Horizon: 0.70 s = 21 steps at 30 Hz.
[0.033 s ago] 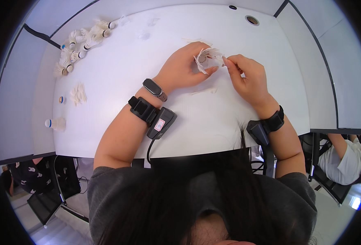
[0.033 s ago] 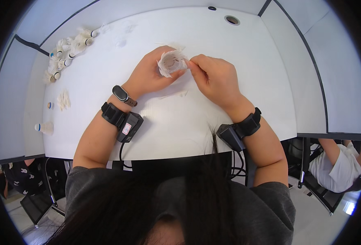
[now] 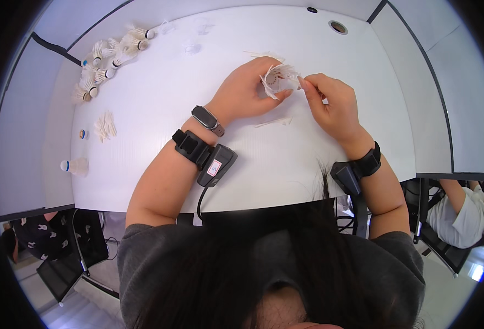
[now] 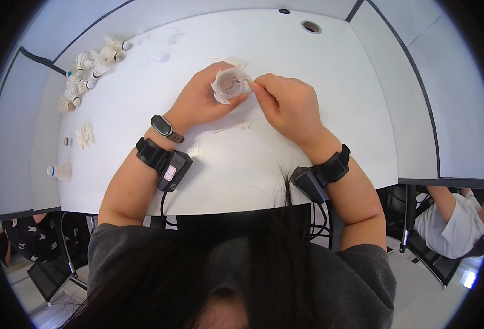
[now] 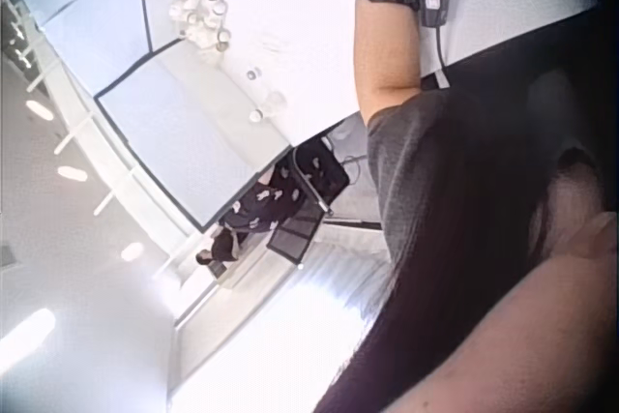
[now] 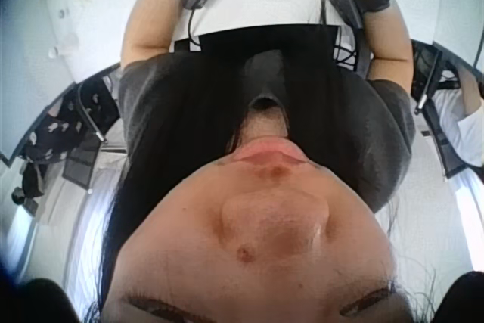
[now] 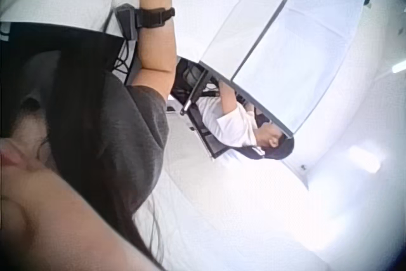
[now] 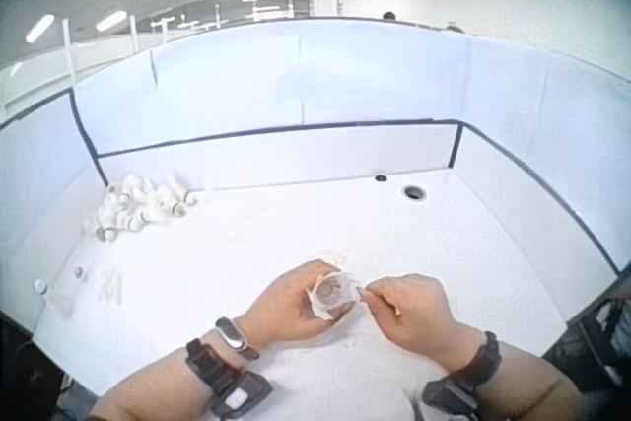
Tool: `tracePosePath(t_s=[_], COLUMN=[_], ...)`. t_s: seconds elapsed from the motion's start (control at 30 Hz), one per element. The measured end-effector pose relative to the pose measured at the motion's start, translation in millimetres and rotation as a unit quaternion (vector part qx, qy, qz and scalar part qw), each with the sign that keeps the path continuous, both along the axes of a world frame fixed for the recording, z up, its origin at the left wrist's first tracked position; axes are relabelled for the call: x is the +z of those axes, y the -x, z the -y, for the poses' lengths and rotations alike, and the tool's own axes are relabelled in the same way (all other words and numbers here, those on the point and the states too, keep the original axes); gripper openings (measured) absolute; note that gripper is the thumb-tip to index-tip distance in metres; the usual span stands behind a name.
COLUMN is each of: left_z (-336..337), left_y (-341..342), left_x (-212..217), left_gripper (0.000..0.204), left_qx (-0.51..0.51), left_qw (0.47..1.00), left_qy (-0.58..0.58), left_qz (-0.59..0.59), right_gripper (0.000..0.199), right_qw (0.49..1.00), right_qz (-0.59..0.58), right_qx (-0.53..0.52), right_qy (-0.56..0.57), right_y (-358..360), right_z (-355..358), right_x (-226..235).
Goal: Assembling shuttlecocks by inserting feathers into a base and adjusting them.
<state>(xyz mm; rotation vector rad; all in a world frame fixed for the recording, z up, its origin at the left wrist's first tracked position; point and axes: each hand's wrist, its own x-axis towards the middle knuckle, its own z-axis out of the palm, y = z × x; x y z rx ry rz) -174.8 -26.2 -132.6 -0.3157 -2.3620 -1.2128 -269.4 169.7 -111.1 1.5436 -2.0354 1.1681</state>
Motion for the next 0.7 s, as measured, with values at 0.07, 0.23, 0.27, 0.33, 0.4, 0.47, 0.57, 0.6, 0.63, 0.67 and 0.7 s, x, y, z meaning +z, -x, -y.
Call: tracePosePath(t_s=[0.07,0.23,0.27,0.33,0.4,0.47,0.57,0.6,0.63,0.67,0.7], left_z=[0.8,2.7,2.5,1.3,0.8,1.4,1.7,2.0,2.6,2.9,2.8], left_y=[1.6,3.1,3.5,2.7,1.4,2.0,0.7,0.4,0.5,0.6,0.6], left_x=[-1.5,-2.5,-2.3,-2.2,-1.5,-0.6,-1.0,-1.0,-0.9,-0.8,-0.9], left_gripper=[0.026,0.029,0.029,0.029,0.028,0.028,0.028,0.028,0.029,0.029,0.029], left_qx=[0.006,0.003,0.002,0.001,0.002,0.01,0.001,0.004,0.004,0.005,0.003], left_qw=[1.0,0.999,0.999,1.0,1.0,1.0,1.0,1.0,1.0,0.999,0.999], left_qy=[-0.005,0.052,0.052,0.022,0.015,0.027,0.012,0.011,0.024,0.036,0.037], left_qz=[0.007,0.011,0.009,-0.005,0.002,-0.007,-0.005,-0.003,-0.008,-0.016,-0.014], right_gripper=[0.008,0.008,0.008,0.008,0.009,0.009,0.009,0.008,0.008,0.008,0.008], right_qw=[0.999,0.998,0.999,1.0,1.0,1.0,1.0,1.0,1.0,1.0,1.0], right_qz=[-0.032,-0.062,-0.046,-0.021,-0.003,-0.003,0.005,0.018,0.015,0.005,0.001], right_qx=[0.006,0.008,0.008,0.007,0.005,0.005,0.007,0.009,0.013,0.019,0.02], right_qy=[0.009,-0.024,-0.019,-0.014,-0.018,-0.021,-0.022,-0.021,-0.018,-0.017,-0.016], right_y=[1.3,2.4,2.7,2.9,2.6,2.8,2.0,1.0,0.2,-0.3,-0.4], right_z=[0.5,-2.5,-2.0,-0.7,-0.5,-0.9,-0.4,0.2,0.8,1.1,1.4], right_x=[1.1,3.0,2.6,1.6,1.0,1.2,0.9,0.4,0.0,0.0,0.0])
